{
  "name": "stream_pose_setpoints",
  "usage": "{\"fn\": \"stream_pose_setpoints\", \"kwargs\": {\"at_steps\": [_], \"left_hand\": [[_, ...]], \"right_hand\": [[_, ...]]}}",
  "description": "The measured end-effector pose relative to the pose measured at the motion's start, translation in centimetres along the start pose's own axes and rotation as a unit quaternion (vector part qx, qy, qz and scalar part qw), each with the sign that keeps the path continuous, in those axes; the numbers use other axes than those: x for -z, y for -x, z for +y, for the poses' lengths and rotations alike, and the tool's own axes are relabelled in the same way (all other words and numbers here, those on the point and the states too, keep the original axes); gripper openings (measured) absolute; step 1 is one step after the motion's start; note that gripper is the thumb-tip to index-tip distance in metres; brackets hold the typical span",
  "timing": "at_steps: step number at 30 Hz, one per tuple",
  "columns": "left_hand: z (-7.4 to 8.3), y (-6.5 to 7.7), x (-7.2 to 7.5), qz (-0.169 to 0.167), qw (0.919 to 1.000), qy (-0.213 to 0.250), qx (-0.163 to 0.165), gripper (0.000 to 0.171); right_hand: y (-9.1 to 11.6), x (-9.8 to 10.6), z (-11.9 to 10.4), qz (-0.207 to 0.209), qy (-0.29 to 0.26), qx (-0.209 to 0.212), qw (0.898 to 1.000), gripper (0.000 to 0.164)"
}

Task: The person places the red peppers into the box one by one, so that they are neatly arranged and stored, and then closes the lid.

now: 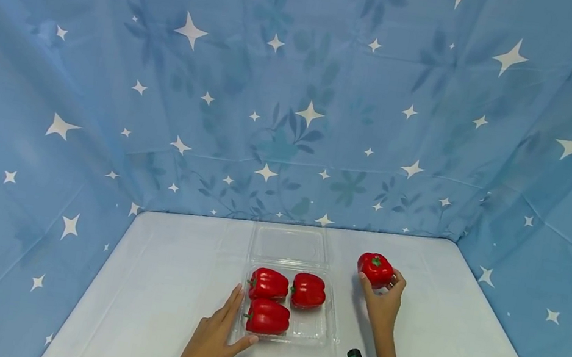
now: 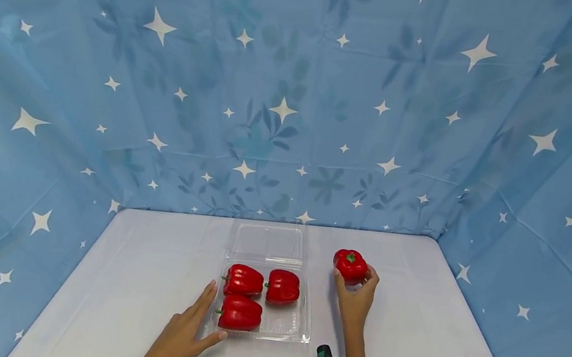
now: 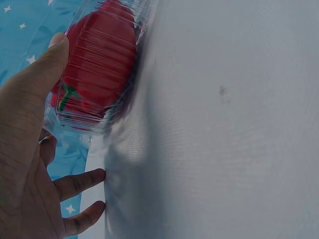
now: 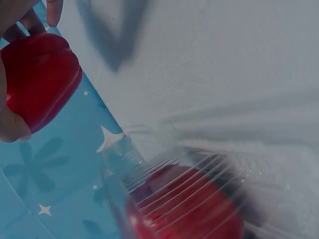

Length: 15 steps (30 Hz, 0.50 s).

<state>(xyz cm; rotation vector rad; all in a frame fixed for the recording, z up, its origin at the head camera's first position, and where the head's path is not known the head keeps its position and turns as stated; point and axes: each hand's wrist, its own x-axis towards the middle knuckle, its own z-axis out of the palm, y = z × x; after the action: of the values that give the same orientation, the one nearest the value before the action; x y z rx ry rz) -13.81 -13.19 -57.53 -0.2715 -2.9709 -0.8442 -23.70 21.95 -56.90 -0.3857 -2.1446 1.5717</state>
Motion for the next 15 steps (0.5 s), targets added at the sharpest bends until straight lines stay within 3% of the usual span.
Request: {"fn": "stream_pose_setpoints", "kwargs": {"at_steps": [15], "left_hand": [[0.1, 0.0, 0.1, 0.003, 1.0000, 0.001, -0.006, 0.100]], "right_hand": [[1.0, 0.9, -1.4, -0.047, -0.079, 0.004, 0.996, 0.083]]}}
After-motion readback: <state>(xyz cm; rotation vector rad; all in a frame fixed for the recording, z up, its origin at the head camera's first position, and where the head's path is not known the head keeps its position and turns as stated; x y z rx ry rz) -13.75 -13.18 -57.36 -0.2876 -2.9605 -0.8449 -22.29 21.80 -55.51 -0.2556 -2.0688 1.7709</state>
